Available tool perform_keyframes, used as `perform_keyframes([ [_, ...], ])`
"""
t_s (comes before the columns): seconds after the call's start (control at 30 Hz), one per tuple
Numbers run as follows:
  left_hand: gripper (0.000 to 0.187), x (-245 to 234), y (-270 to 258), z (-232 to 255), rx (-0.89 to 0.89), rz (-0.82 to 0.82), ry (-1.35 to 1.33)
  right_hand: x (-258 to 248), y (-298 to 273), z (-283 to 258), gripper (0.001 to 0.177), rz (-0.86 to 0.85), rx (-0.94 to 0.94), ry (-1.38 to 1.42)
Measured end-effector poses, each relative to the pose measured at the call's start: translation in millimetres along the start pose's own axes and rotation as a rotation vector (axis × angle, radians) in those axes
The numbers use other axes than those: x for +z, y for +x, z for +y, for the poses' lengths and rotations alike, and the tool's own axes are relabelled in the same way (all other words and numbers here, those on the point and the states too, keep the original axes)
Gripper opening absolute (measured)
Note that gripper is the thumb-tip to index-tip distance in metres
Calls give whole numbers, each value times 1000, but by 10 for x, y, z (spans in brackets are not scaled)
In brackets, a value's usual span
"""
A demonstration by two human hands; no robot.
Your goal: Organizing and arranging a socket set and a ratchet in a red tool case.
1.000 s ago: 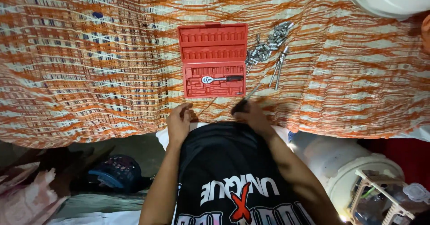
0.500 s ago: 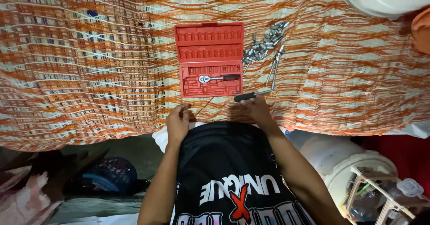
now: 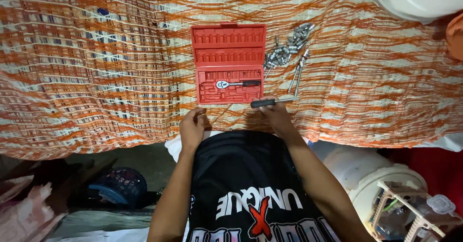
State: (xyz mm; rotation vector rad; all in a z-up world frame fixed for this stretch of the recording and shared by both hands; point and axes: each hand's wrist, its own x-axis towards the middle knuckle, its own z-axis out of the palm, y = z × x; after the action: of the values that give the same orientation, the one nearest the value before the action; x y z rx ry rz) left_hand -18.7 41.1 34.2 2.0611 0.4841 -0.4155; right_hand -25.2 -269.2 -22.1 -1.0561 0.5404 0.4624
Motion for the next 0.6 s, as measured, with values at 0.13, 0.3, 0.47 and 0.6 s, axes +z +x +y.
perform_keyframes([
  [0.13, 23, -13, -7, 111, 2, -35, -54, 69, 73, -75, 23, -34, 14, -234],
  [0.3, 24, -3, 17, 131, -60, -32, -95, 104, 179, -63, 24, -11, 64, -388],
  [0.47, 24, 16, 51, 46, -13, 12, -28, 82, 282, 28, 24, -63, 6, -362],
  [0.6, 36, 215, 115, 27, 52, -177, -355, 433, 322, -18, 27, -81, 72, -329],
])
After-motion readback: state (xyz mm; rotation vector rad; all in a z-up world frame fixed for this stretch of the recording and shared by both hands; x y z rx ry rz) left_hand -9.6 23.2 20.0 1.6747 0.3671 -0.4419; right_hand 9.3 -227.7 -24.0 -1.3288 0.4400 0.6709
